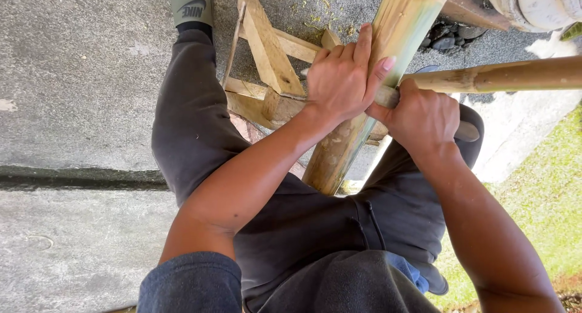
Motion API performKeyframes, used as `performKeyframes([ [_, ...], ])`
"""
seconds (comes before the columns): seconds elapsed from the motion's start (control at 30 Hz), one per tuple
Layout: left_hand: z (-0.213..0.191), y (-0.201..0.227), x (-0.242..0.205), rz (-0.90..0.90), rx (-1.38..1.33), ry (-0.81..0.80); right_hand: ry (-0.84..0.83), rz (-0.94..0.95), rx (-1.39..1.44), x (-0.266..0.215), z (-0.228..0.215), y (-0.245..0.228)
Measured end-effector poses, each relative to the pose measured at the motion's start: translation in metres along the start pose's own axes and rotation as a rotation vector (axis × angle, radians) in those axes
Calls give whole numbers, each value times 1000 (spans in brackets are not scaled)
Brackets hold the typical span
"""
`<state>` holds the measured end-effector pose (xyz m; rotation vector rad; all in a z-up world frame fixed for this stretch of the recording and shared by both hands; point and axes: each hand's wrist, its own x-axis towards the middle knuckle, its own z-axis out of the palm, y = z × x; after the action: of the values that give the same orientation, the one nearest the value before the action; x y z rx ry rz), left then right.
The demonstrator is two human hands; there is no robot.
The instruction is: Shaving and shaping a bamboo stalk using a hand tool while seated.
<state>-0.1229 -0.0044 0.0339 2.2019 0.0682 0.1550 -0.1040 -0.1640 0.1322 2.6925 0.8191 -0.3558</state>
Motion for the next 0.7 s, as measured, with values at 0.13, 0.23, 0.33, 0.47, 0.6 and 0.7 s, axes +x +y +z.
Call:
performKeyframes([
  [0.13, 5, -4, 16, -45, -41, -57, -38, 60, -41, 15, -4, 5],
  [0.23, 11, -4, 4, 5, 26, 62, 23, 15, -99, 8, -5, 6],
  [0.33, 6, -2, -11, 41, 77, 150, 111, -54, -65, -2, 4, 3],
  [0.47, -10, 1, 14, -58, 54, -141, 31, -23, -4, 10, -2, 3],
  [0.6, 6, 1, 26, -4, 28, 126, 60, 7, -87, 20, -5, 13],
  [0.7, 7, 4, 16, -41, 49, -17, 37, -2, -122, 13, 1, 18],
])
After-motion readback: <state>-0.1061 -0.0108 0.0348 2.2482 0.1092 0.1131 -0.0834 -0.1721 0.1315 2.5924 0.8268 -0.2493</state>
